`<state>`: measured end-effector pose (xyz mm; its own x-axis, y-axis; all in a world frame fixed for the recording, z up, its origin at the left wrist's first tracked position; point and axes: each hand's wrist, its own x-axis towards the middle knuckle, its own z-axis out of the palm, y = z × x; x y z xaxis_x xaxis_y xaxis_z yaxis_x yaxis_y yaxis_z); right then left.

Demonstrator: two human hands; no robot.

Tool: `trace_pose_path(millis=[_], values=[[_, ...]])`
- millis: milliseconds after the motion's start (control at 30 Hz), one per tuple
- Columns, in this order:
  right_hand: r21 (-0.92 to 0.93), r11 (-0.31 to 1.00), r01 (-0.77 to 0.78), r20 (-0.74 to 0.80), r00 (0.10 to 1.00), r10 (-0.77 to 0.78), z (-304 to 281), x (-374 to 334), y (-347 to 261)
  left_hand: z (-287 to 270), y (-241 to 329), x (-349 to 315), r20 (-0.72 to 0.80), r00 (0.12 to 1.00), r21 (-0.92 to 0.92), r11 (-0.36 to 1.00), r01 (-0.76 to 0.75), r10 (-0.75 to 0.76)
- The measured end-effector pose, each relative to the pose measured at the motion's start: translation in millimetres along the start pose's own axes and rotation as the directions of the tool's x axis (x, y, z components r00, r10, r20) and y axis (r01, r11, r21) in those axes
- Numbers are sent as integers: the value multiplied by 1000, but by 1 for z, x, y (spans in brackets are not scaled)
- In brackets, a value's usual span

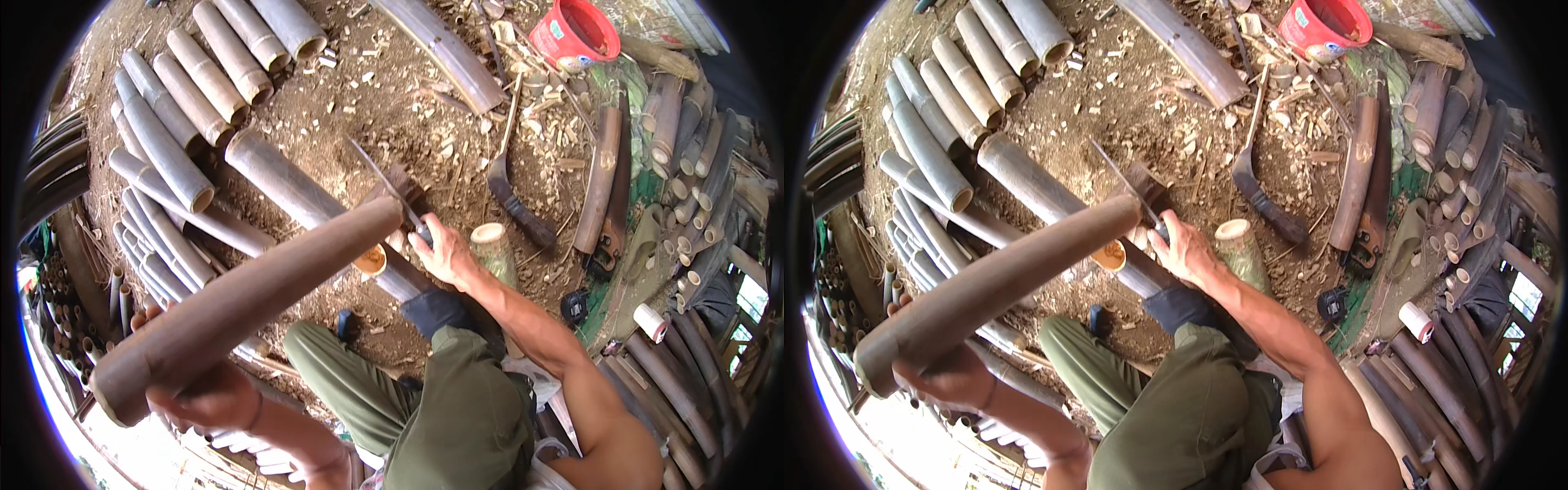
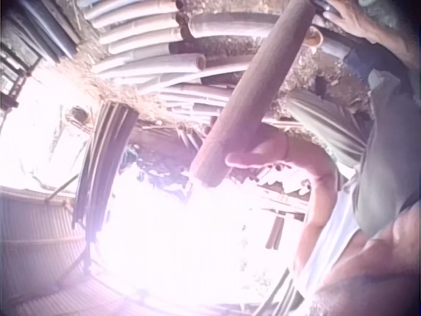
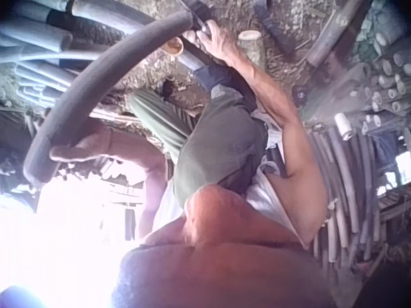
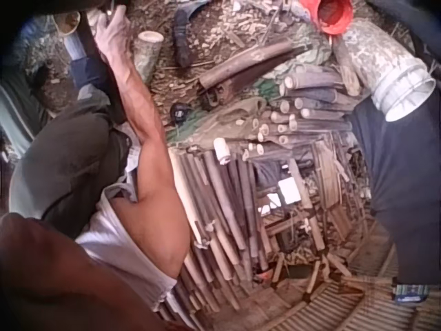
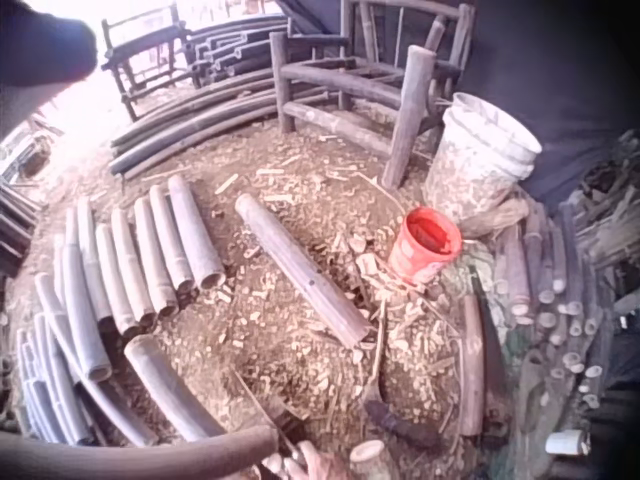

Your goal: The person carves a hole into a bamboo pole using a knife and a hammer, then uses a curved chisel to refine the internal edges while sitting on the ground.

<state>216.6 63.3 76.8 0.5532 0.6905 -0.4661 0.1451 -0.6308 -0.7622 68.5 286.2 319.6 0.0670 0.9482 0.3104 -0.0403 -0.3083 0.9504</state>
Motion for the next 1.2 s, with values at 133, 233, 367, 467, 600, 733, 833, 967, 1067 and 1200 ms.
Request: trace_pose_path(millis=[133, 233, 367, 467, 600, 733, 833, 967, 1067, 1200], values=[[35, 998, 59, -6, 998, -59, -12, -6, -23, 1, 10, 11, 33, 999, -142, 989, -24, 29], [56, 978, 202, -106, 975, -196, -27, -10, -47, -10, 10, 13, 175, 980, -224, 973, -51, 91], [94, 876, 474, -355, 838, -415, -47, -14, -91, -20, 6, 13, 218, 973, -209, 977, -31, 78], [-14, 885, 465, -315, 838, -445, -23, -10, -60, -19, 4, 12, 204, 977, -216, 976, -13, 58], [-49, 992, 116, -2, 993, -116, -29, 12, -24, -18, 7, 11, 198, 979, -203, 979, -14, 56], [101, 901, 422, -353, 862, -364, -37, 1, -68, -18, 7, 4, 104, 994, -142, 990, -6, 21], [-16, 855, 518, -394, 783, -482, -11, -1, -41, -8, 13, 1, 73, 997, -97, 995, -6, 13], [-28, 996, 89, 27, 996, -88, -15, 1, -17, -5, 13, 0, 100, 994, -141, 990, -18, 33], [90, 983, 163, -121, 981, -151, -34, -6, -48, -23, 17, 10, 343, 935, -354, 935, 39, 91], [150, 843, 517, -378, 817, -435, -55, -10, -91, -35, 16, 13, 521, 838, -399, 915, 68, 164]])
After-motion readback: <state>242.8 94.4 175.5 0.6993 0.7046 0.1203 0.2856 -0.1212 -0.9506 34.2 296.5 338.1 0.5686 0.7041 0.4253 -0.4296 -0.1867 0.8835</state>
